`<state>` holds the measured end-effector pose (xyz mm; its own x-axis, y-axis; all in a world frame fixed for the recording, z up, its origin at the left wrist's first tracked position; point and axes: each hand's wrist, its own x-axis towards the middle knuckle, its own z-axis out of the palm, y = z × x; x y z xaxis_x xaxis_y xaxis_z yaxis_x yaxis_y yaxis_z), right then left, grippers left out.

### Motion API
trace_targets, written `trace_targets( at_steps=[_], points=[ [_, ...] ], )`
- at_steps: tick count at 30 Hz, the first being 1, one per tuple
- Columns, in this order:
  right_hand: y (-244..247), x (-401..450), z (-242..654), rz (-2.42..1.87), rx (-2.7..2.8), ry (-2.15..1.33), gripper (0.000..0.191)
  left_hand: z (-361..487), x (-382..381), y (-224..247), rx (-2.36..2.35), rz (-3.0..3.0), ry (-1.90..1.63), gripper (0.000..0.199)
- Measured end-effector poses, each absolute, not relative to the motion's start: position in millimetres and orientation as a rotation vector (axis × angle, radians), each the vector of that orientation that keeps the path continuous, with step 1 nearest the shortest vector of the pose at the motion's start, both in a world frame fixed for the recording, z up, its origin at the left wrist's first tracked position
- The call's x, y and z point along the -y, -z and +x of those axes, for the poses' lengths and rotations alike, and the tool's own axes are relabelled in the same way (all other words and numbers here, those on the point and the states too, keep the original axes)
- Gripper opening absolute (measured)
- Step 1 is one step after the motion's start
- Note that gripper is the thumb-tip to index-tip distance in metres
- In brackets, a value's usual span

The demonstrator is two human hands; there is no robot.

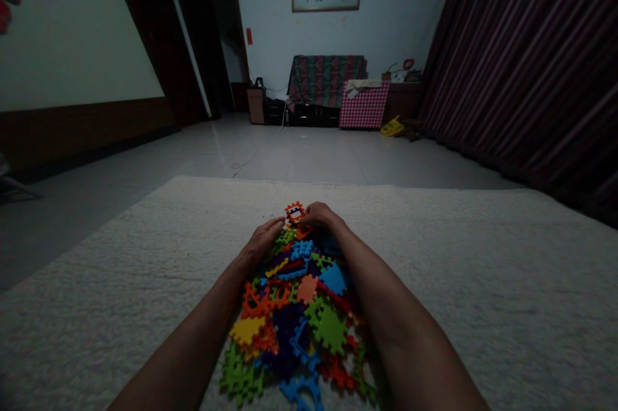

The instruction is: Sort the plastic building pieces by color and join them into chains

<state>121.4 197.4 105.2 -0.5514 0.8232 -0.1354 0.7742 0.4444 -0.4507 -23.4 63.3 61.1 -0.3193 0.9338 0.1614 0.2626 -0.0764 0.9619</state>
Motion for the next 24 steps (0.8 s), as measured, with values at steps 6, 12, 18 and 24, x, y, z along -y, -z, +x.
trace_targets(
  at_steps=[6,12,18,24],
  points=[
    [-115,-178,141,-1.197,2.548,-0.754,0.015,-25,-53,-72,-1.459,1.298,-1.373,0.052],
    [-125,-137,166,-1.061,2.556,-0.782,0.014,-21,-31,-83,-1.645,1.444,-1.244,0.042],
    [-135,-88,190,-0.957,2.600,-0.675,0.015,-12,7,-92,-1.879,1.542,-1.238,0.027],
    [-126,-36,223,-0.753,2.493,-0.487,0.031,-5,44,-87,-1.977,1.701,-1.347,0.033]
  ],
)
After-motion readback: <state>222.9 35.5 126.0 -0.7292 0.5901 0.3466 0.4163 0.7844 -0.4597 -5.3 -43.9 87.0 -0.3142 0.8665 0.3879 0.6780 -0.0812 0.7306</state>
